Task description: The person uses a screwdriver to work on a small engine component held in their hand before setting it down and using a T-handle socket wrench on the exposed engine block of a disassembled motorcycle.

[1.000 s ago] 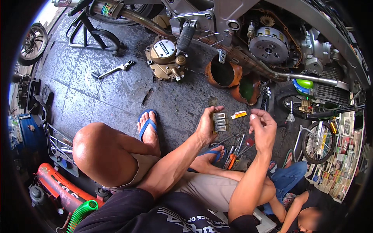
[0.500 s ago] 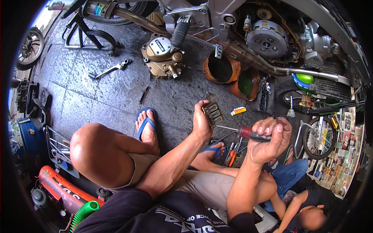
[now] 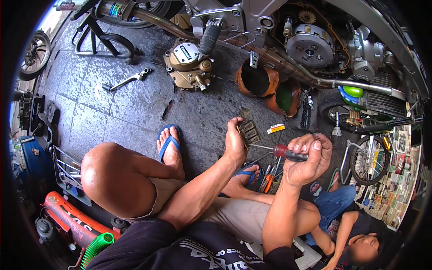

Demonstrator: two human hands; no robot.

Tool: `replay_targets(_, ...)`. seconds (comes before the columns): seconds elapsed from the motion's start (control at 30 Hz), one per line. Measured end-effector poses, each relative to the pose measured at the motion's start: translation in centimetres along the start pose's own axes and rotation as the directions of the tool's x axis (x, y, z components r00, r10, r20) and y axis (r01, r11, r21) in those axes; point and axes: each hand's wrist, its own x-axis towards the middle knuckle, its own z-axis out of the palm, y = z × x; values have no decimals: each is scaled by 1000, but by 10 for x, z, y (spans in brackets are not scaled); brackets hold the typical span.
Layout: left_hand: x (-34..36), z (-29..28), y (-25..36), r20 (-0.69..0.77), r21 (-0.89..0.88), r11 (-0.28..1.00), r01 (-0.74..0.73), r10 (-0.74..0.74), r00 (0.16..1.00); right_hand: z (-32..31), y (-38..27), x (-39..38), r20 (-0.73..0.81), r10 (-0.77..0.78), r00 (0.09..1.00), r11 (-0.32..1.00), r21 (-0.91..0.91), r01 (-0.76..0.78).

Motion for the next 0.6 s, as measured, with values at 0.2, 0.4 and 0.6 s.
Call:
replay_targets(0.2, 18, -21, -6, -115, 111, 992, -67, 80, 990, -1, -14, 11, 310, 90, 947, 578, -790, 204)
replay_targets(0.4, 30, -38, -9, -204, 280, 954, -106, 167, 965, -18, -45, 27, 379, 620, 688, 377, -912, 162)
replay_targets(0.6, 39, -49, -13, -252, 272, 958, -94, 165, 954, -27, -44, 31, 430, 623, 654, 569, -822, -1)
